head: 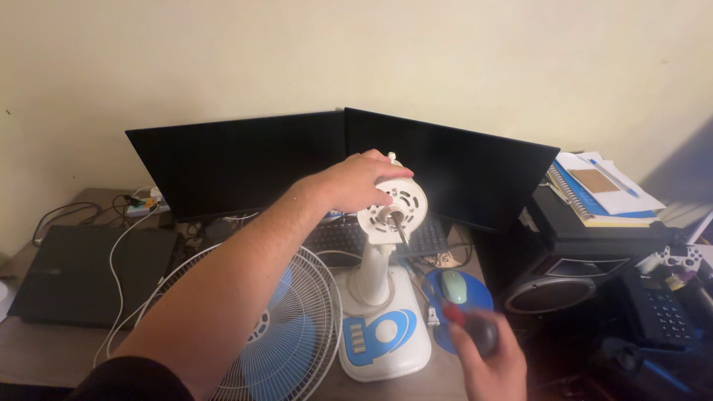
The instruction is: The person uses a screwdriver to loosen and remove a screw from the back of a white fan motor housing. They then use a wrench to further loosen the screw and remove it from the motor housing.
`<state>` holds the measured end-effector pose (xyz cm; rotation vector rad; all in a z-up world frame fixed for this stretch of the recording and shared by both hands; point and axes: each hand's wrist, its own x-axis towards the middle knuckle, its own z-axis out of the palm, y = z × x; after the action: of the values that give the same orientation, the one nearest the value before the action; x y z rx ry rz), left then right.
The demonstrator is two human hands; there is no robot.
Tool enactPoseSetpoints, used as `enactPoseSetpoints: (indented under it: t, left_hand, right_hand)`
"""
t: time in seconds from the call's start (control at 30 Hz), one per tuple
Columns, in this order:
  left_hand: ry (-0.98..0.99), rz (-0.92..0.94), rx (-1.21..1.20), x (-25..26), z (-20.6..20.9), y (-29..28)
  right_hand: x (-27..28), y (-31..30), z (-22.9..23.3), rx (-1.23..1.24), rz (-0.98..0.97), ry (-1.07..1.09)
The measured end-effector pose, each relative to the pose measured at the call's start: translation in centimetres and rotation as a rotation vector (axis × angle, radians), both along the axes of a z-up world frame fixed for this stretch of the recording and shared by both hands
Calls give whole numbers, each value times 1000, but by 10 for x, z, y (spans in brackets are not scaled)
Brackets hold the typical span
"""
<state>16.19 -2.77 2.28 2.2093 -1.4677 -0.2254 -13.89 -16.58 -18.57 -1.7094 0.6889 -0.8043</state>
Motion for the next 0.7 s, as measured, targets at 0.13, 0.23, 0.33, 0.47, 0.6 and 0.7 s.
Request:
enactPoseSetpoints:
  t: [0.13, 0.23, 0.33, 0.47, 0.6, 0.7]
  left_hand:
    - [0, 6, -7, -3, 1, 0]
    - [-11, 27, -25, -5, 1, 1]
    - [9, 37, -35, -5, -2, 0]
    - [3, 30, -37, -6, -3, 2]
    - [11, 27, -28, -5, -1, 3]
    - [26, 25, -22, -7, 0, 2]
  right_hand:
    - [35, 32, 70, -282, 86, -20]
    - [49, 52, 100, -270, 102, -50]
    - [54, 62, 106, -277, 72, -23]
    - [58, 65, 99, -323, 14, -37]
    - [61, 66, 93, -342, 7, -55]
    - [60, 65, 92, -337, -10, -2]
